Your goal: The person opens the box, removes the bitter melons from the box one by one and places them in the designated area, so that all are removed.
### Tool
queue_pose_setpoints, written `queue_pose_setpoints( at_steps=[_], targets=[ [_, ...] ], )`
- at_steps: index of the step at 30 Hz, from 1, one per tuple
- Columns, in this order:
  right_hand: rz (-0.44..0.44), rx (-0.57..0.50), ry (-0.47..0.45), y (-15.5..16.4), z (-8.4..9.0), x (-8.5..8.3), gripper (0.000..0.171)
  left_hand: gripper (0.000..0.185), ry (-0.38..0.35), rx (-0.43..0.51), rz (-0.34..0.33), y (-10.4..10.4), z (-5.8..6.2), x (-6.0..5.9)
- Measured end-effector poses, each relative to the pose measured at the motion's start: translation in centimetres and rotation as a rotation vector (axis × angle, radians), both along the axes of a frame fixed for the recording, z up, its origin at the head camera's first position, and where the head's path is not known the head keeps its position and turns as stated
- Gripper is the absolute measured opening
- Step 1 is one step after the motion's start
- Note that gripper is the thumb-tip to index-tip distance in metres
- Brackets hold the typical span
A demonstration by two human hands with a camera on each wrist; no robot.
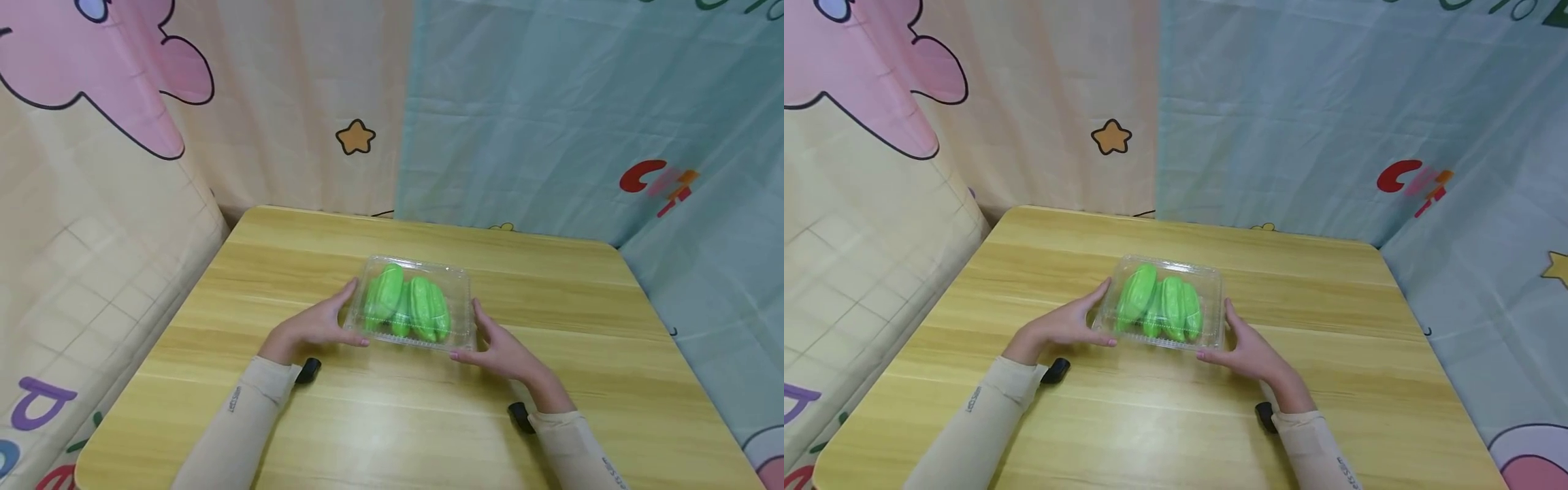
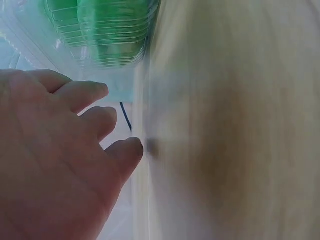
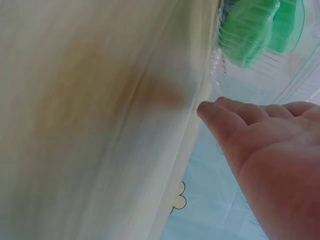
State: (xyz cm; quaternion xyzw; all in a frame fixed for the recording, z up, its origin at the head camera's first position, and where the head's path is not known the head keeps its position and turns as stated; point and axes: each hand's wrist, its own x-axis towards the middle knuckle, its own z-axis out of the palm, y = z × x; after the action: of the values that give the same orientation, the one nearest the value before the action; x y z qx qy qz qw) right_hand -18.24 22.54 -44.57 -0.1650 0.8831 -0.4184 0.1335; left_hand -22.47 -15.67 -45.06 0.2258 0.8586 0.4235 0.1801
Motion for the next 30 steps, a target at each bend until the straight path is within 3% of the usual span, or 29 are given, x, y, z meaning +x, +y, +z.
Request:
queue_pose_setpoints(
  at_steps=[9,17,30],
  targets=[
    [0.034,-0.067,0.011,0.45,-0.4,-0.5,0.122,0.128,0.023,0.01,-0.013,0.21,-0.03,-0.26],
    [0.052,0.011,0.084,0.34,-0.39,-0.18,0.115,0.124,0.121,-0.065,-0.007,0.26,0.19,0.14],
    [0.068,0.071,0.086,0.21,0.03,0.44,0.105,0.11,0.258,-0.237,0.003,-0.2,0.38,0.22]
  ],
)
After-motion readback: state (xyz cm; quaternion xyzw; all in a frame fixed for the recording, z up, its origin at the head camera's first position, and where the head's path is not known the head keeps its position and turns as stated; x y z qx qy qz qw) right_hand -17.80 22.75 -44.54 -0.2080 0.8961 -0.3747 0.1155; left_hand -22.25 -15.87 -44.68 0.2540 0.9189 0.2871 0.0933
